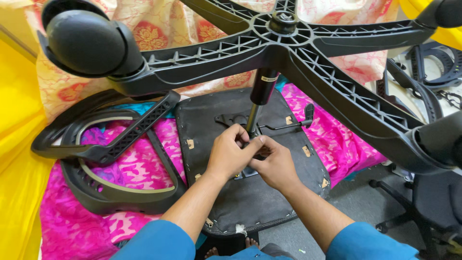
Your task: The person assembles an office chair on the floor, aligning the seat plate under the cushion, attaching the gas lift cylinder and mechanism, and driving screws by hand and with a screwdriver to secure the mounting plate.
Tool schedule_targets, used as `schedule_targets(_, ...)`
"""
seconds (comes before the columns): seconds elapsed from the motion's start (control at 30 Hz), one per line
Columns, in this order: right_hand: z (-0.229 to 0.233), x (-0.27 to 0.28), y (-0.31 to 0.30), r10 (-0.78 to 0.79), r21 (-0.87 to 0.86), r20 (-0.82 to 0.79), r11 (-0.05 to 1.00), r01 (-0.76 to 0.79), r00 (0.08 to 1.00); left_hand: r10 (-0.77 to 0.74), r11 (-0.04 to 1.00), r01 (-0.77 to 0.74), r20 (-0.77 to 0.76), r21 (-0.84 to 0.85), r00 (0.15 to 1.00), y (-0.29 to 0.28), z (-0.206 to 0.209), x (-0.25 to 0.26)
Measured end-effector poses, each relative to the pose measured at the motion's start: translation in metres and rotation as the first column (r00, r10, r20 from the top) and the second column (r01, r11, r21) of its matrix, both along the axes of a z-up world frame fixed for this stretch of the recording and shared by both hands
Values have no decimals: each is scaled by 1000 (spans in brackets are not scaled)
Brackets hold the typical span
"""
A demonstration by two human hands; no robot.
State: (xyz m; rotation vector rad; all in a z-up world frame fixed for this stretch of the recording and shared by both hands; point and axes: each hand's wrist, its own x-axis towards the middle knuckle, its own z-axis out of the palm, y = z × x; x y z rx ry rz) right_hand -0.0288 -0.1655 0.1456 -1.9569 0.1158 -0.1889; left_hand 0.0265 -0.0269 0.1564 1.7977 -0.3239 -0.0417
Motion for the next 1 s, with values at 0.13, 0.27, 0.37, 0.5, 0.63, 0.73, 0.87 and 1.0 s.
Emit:
schedule_targets(0.13, -7, 9, -12, 199, 162, 5, 967, -197, 980, 83, 997, -82, 158, -14, 984, 11, 2, -10)
schedule_targets(0.27, -11, 19, -21, 218, 406, 32, 889, -212, 975, 125, 992, -121, 91, -46, 988, 20, 3, -11)
schedule_targets(0.37, -15, 33, -14, 203, 521, 102, 823, -226, 974, 56, 996, -51, 68, -73, 996, 25, 0, -13)
schedule_targets(0.5, -14, 57, 1, 145, 458, 121, 870, -185, 982, -64, 997, 66, 33, -50, 997, 26, -12, -14)
schedule_targets(0.63, -10, 69, 12, 137, 446, 93, 880, -165, 986, -257, 820, 190, -51, -539, 965, 3, -26, -19)
schedule_targets(0.73, -6, 62, 14, 134, 376, 127, 910, -173, 983, -195, 861, 100, -141, -498, 971, -11, -32, -28)
schedule_targets(0.87, -9, 46, 18, 206, 345, 94, 911, -226, 974, -151, 889, 81, -122, -451, 981, -19, -31, -37)
schedule_targets(1.0, -18, 32, 15, 255, 338, 50, 905, -257, 966, -135, 888, 84, -82, -452, 987, -21, -30, -21)
